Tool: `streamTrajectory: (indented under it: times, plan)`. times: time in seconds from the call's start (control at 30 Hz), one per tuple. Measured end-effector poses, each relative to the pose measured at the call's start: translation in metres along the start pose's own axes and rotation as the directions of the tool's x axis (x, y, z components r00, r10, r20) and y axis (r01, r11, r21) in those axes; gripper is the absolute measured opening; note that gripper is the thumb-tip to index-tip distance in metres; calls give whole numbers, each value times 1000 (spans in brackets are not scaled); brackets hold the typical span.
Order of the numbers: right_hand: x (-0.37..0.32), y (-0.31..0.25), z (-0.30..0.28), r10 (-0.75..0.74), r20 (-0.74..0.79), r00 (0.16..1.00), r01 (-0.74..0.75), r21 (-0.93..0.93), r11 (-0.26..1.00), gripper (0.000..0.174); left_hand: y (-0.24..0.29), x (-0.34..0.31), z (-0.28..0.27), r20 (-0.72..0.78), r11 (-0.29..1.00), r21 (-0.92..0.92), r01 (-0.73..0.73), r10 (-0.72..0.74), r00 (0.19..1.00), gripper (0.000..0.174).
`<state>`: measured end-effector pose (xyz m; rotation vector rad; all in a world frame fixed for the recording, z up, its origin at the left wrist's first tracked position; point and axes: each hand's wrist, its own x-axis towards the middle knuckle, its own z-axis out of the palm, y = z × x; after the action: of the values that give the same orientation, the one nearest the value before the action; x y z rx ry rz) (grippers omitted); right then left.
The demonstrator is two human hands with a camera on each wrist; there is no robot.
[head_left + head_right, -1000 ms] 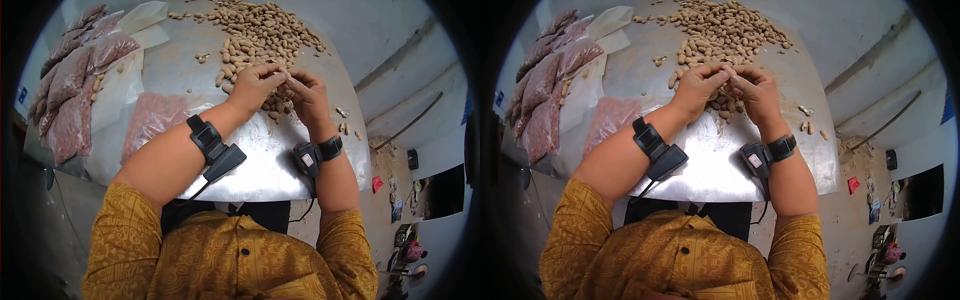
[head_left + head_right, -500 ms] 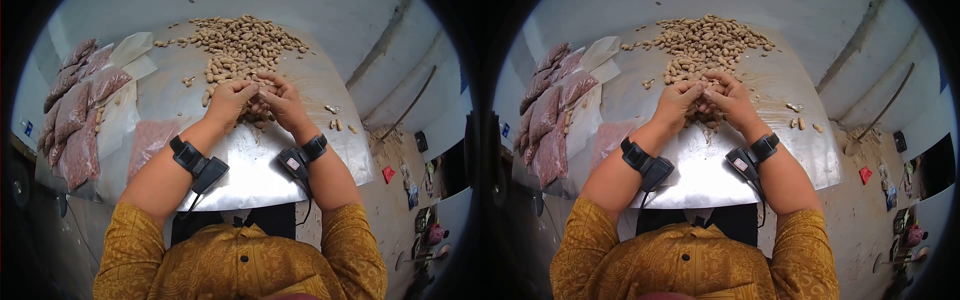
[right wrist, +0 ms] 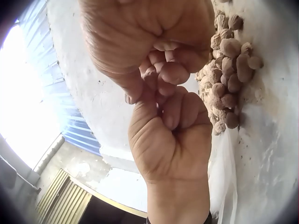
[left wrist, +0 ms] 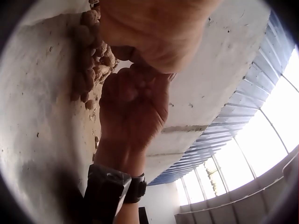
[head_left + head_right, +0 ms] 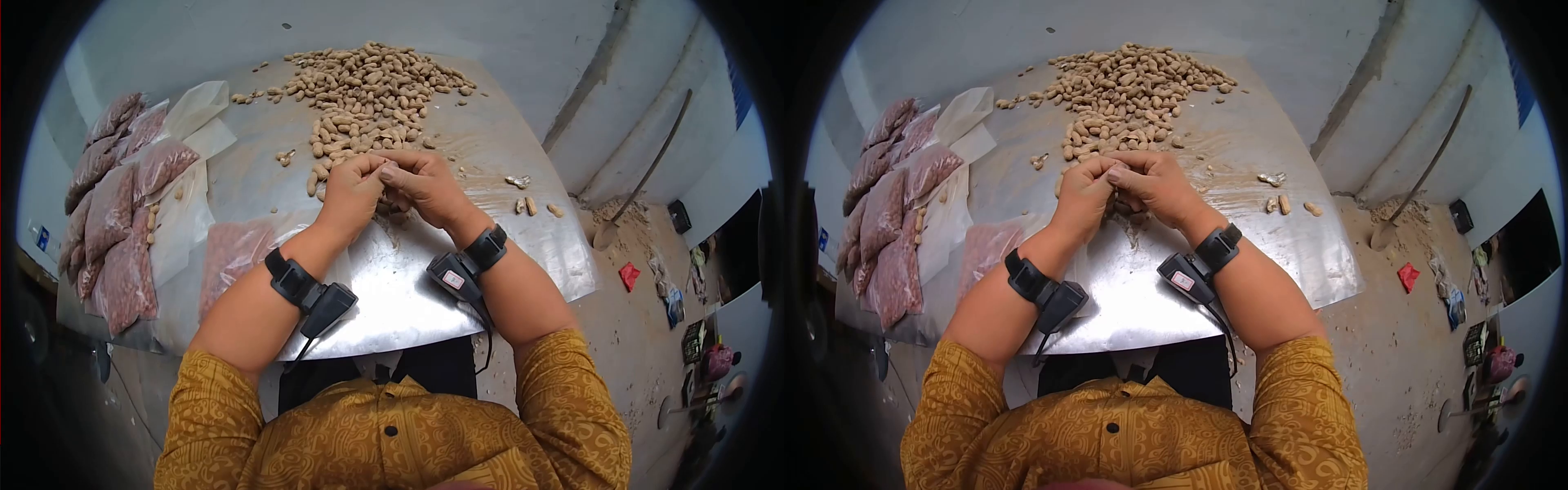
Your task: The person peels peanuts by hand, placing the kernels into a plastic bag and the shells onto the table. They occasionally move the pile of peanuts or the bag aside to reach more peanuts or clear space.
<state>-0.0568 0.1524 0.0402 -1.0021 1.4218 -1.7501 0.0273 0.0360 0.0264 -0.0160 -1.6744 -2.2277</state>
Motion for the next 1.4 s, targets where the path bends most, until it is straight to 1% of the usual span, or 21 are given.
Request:
streamTrajectory:
  times: [0.07,0.1,0.17,0.2,0.23,0.33,0.43,0.57,0.67,0.73,0.77,0.87,0.93,0.97,1.03,1.07,1.13,1.23,1.27,1.37,1.4]
  plan:
    - [-2,-7,3,-46,-14,999,45,-64,997,36,1,0,-2,12,1000,-1,13,-13,1000,17]
    - [-4,-10,4,-64,-17,998,62,-92,994,36,0,1,-4,34,999,-36,14,-13,999,19]
    - [-7,-16,2,-39,12,999,40,-110,993,32,-4,4,-5,68,994,-108,16,-9,998,23]
    - [-7,-16,0,-28,30,999,31,-121,992,31,-7,3,-5,38,992,-125,23,-19,999,24]
    - [-4,-12,-1,-64,31,997,68,-153,986,28,-5,1,-2,10,990,-140,31,-30,999,25]
    - [0,-2,4,-126,-46,991,114,-198,973,26,-7,-1,2,-62,984,-178,20,-32,998,27]
    - [-2,-5,13,-123,-74,990,102,-241,965,24,-12,1,0,-108,976,-219,4,-28,994,25]
    - [0,2,18,-174,-117,978,138,-267,954,23,-8,0,1,-126,974,-226,4,-33,991,23]
    - [1,14,18,-260,-158,952,218,-243,945,24,-7,1,-1,-133,972,-236,-1,-32,991,23]
    - [2,16,16,-225,-151,962,196,-188,962,24,-7,1,-1,-122,969,-248,-3,-28,992,23]
    - [2,16,15,-209,-147,967,185,-162,969,25,-5,1,-1,-142,966,-260,6,-44,989,22]
    - [3,18,12,-151,-125,981,165,113,980,24,-3,0,0,-183,952,-304,27,-86,979,22]
    - [5,18,9,-114,-114,987,138,229,964,23,-5,2,-2,-198,939,-342,28,-101,975,22]
    - [5,18,8,-95,-106,990,122,285,951,23,-7,2,-3,-168,922,-384,40,-112,979,22]
    - [6,17,5,-84,-62,994,100,305,947,22,-11,3,-6,-108,882,-467,64,-128,986,23]
    - [6,17,4,-79,-41,996,88,315,945,21,-12,4,-7,-91,864,-495,97,-162,983,25]
    - [6,17,2,-78,-39,996,85,250,965,21,-16,6,-8,-55,820,-549,163,-230,972,30]
    - [6,16,3,-79,-35,996,83,147,986,21,-18,8,-14,17,793,-569,218,-253,967,28]
    - [5,14,4,-81,-33,996,84,111,990,21,-19,7,-14,21,779,-585,226,-264,964,28]
    - [2,9,6,-60,-38,997,57,-83,995,22,-19,4,-12,31,736,-633,238,-284,958,27]
    - [1,7,9,-90,-46,995,82,-148,986,23,-19,4,-11,34,722,-650,238,-285,958,27]
